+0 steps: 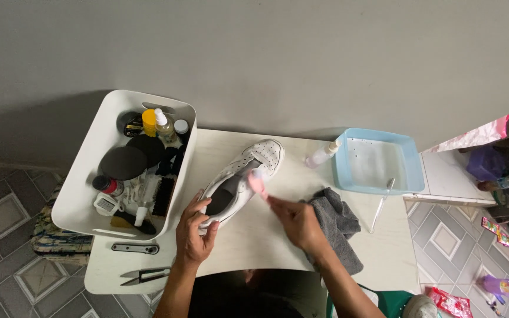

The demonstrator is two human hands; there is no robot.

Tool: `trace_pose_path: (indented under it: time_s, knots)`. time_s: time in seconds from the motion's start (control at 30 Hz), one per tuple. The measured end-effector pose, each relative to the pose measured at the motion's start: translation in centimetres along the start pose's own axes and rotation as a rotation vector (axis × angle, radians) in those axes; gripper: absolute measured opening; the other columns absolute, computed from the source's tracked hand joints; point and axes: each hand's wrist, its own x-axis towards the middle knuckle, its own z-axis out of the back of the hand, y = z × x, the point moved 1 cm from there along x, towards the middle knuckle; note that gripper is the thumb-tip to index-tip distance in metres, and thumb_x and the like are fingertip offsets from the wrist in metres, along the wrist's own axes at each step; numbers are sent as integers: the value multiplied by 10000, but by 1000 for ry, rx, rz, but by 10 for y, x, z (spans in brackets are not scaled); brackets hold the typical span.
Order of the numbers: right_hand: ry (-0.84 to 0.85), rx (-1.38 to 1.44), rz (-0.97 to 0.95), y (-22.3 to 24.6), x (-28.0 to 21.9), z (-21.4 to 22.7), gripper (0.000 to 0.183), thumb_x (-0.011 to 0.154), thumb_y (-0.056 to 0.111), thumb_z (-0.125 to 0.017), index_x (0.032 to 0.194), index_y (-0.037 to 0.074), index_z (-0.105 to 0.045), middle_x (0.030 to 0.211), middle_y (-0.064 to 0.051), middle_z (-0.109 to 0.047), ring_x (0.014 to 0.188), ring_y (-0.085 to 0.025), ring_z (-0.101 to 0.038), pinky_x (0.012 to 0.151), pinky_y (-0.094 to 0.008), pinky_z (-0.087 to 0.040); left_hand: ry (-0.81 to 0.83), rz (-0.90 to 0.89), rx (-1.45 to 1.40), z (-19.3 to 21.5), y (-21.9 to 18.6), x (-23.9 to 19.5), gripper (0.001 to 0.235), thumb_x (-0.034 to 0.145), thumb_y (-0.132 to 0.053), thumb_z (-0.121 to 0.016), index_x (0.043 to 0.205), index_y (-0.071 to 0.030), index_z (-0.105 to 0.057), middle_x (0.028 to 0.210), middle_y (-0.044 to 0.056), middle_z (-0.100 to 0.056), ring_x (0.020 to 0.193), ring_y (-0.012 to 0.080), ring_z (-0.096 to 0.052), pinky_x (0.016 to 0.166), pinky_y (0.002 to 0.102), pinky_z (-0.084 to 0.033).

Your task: The person scrubs a white sneaker with a pink brush and cleaning solution, then wipes it with a gray cloth. The person repeatedly scrubs the upper, sides, and sole, occasionally dipping the brush in water and applying more solution before wiping the shoe clean.

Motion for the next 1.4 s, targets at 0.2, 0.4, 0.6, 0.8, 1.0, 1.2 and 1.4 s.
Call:
trace_pose_path:
  time_s: [0.2,0.4,0.6,0.8,1.0,1.2,1.4]
  knots:
    - [-157,-208,-155,4,3,2,326,997,286,-627,903,93,-873,762,131,-399,582,-42,-263,453,-361,-207,-29,-25,29,-2,3,1,243,1057,-289,-518,1053,-48,-480,1267,196,-624,1270,484,-613,1018,475,-584]
    - [-336,-301,-177,-16,3,10,249,995,245,-602,1130,189,-804,806,-149,-780,546,-241,-696,528,-440,-452,-102,-108,117,0,0,3,256,1031,-322,-570,1032,-73,-511,1215,150,-706,1106,395,-698,981,488,-567]
    - [-145,-285,181,-13,3,10,308,1027,202,-593,725,145,-613,639,86,-422,578,-59,-362,471,-304,-264,-24,-27,14,1,-4,-2,245,1050,-269,-543,1091,-39,-469,1252,209,-631,1248,489,-626,1018,496,-583]
    - [-46,-80,-229,17,-15,0,368,970,248,-646,1294,122,-768,693,84,-478,570,-100,-223,516,-290,-220,-20,136,-44,4,-16,4,251,1021,-250,-575,1033,-37,-444,1092,177,-655,1200,437,-659,1001,473,-582]
    - [-96,-299,-10,46,-24,4,503,1046,217,-604,565,114,-500,483,6,-475,397,-97,-346,402,-320,-277,-106,491,-217,2,-32,-3,235,1003,-263,-623,1059,-62,-515,1099,121,-690,973,251,-689,817,319,-543]
    - [-258,-320,-128,48,-22,15,310,969,227,-654,1234,120,-773,504,46,-305,523,-92,-230,490,-294,-233,-90,723,-244,4,-42,-4,272,1002,-295,-611,1114,-51,-569,1049,93,-722,869,190,-705,750,300,-553]
    - [40,-344,146,52,-16,5,242,952,160,-654,1145,53,-753,994,-111,-810,649,-173,-826,521,-268,-695,-130,864,-277,5,-26,-15,322,1004,-344,-569,1114,-43,-594,1017,92,-690,882,202,-673,763,316,-552]
